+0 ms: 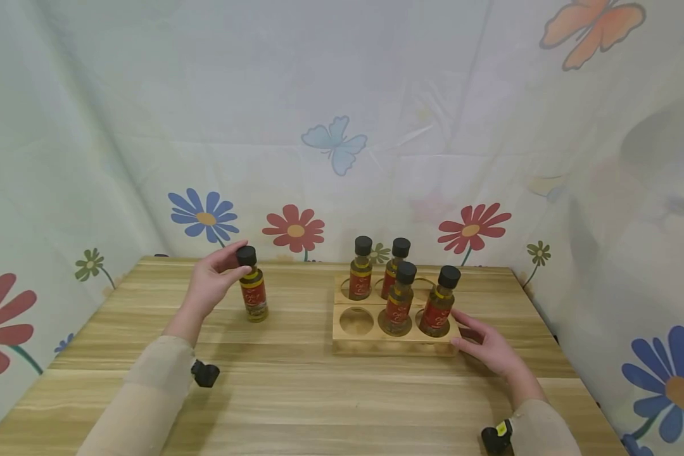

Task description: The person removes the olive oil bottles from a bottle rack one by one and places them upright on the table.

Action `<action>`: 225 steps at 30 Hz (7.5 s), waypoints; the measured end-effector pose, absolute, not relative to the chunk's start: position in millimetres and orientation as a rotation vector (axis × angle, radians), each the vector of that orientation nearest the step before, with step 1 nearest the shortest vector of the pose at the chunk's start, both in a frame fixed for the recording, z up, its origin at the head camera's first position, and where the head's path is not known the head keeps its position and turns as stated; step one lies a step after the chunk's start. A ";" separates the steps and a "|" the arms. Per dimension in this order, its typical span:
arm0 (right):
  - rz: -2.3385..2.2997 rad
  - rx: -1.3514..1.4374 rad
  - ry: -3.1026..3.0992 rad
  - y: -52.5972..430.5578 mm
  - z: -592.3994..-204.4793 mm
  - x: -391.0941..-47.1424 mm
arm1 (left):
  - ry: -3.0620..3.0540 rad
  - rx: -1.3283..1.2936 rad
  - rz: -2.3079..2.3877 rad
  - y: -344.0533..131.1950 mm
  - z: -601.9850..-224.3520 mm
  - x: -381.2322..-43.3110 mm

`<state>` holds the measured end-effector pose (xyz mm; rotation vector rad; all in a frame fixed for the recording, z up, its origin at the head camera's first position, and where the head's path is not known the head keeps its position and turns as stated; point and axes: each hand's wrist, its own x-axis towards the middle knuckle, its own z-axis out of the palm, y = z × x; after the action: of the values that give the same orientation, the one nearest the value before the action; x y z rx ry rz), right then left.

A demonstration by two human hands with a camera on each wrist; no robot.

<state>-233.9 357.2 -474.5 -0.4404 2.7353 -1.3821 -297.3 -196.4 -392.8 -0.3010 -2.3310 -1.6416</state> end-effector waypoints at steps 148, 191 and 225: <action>-1.370 -0.412 2.750 356.0 -474.9 -232.5 | -2.343 -0.626 -1.785 53.5 -407.0 -253.3; -1.381 -0.406 2.743 358.9 -477.9 -233.0 | -2.257 -0.561 -1.883 83.0 -393.4 -270.2; -1.444 -0.422 2.700 357.1 -478.2 -231.7 | -2.004 -0.575 -2.053 68.5 -378.0 -264.5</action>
<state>-231.7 357.1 -478.2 -0.4219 2.6998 -1.4441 -264.5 68.5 -378.0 -0.5749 -2.0039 -2.0528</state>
